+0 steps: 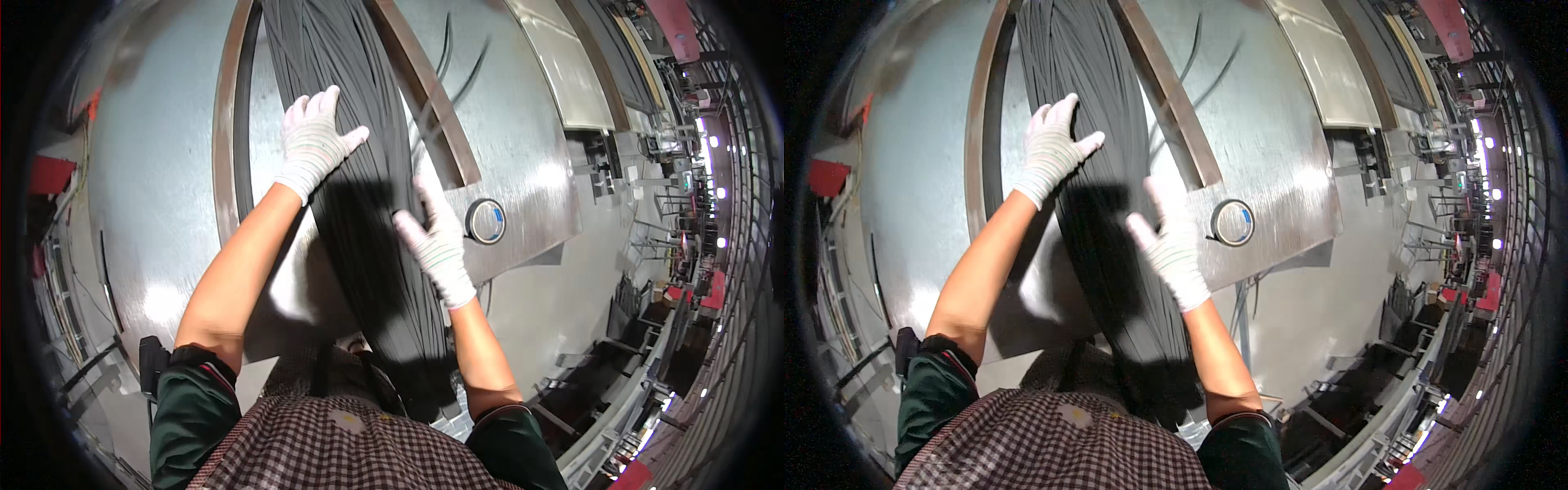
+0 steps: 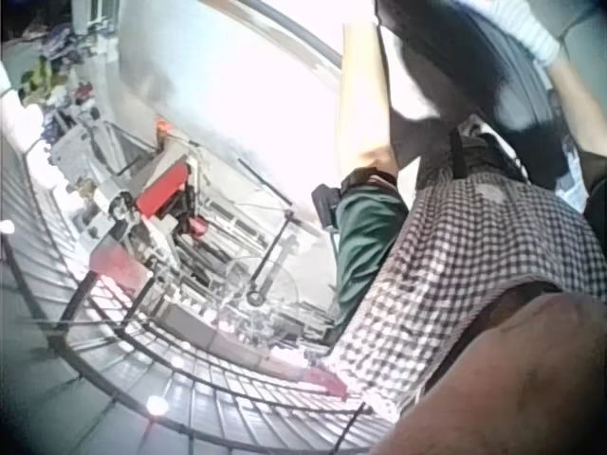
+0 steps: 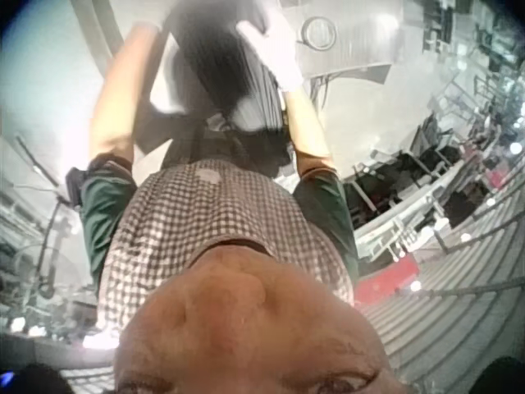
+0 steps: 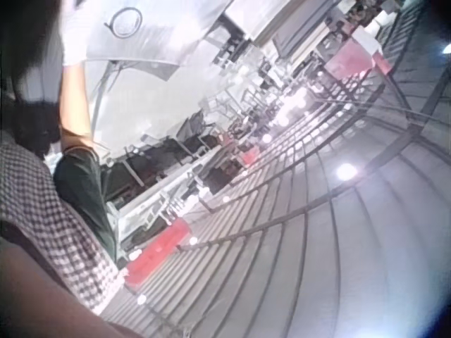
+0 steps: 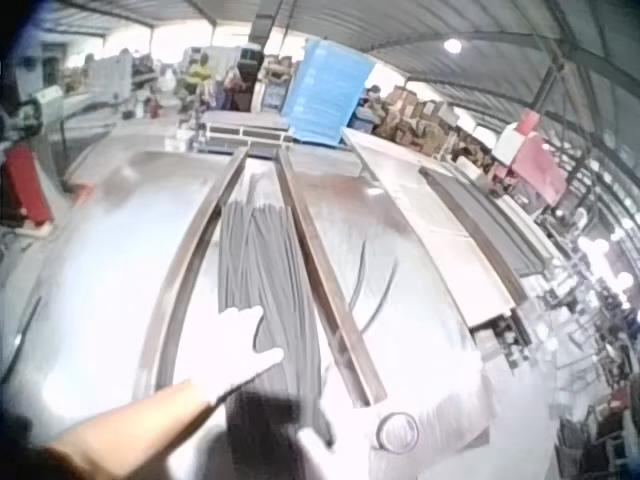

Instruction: Organizing, aligning, and bundling flexible black strips on a metal assembly table using tape.

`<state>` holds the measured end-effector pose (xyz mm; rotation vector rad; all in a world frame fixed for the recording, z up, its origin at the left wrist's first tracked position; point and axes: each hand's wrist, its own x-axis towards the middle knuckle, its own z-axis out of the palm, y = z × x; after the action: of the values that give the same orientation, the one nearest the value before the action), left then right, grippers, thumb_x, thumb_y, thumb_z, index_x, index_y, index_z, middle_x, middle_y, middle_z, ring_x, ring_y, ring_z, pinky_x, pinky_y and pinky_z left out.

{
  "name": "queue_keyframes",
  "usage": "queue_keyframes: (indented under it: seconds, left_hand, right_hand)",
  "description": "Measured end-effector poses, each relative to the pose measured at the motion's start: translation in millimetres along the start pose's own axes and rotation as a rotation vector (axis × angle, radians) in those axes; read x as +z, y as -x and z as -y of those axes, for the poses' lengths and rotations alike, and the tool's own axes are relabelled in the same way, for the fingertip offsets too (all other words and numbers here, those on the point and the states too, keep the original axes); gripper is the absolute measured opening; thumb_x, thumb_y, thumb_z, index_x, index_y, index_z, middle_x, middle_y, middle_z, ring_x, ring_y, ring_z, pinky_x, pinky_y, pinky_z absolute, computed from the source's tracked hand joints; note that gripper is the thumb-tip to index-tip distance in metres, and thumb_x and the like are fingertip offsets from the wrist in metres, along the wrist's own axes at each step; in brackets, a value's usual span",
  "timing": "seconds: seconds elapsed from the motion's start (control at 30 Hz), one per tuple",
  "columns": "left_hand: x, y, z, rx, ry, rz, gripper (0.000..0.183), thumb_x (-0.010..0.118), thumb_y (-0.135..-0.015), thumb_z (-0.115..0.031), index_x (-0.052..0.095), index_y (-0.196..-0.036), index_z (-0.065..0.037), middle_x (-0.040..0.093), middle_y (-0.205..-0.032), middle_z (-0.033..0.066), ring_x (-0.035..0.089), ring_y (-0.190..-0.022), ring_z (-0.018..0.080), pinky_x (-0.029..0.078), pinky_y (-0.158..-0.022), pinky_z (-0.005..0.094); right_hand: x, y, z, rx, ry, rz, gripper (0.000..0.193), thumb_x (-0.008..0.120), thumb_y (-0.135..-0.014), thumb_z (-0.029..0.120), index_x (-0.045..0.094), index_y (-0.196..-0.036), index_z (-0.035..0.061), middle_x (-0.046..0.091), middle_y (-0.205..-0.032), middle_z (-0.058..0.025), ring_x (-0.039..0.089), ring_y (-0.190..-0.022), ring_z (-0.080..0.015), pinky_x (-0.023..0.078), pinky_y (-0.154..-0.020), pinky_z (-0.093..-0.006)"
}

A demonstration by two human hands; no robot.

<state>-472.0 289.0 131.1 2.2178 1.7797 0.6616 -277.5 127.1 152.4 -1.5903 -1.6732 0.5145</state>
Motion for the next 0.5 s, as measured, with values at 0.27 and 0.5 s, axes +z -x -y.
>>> queue_keyframes:
  seconds: [0.27, 0.5]
  left_hand:
    - [17, -80, 15, -0.23, -0.09, 0.025, 0.085, 0.064, -0.081, -0.057, 0.038, -0.143, -0.006, 0.052, -0.14, 0.0171, 0.031, -0.14, 0.038, 0.014, -0.117, 0.0509]
    - [22, -193, 33, -0.371, 0.051, 0.066, 0.102, 0.066, -0.07, -0.067, 0.034, -0.151, -0.013, 0.051, -0.141, 0.0218, 0.042, -0.136, 0.0364, 0.018, -0.113, 0.0562]
  right_hand:
    - [-13, -32, 27, -0.331, 0.282, 0.288, 0.05, 0.068, -0.07, 0.003, 0.063, -0.119, 0.0085, 0.056, -0.128, -0.0181, 0.048, -0.121, -0.0426, 0.043, -0.101, -0.0479]
    - [-14, -62, -3, 0.149, 0.198, -0.209, 0.063, 0.08, -0.074, 0.022, 0.056, -0.126, -0.001, 0.058, -0.125, -0.0214, 0.055, -0.116, -0.0364, 0.044, -0.101, -0.0411]
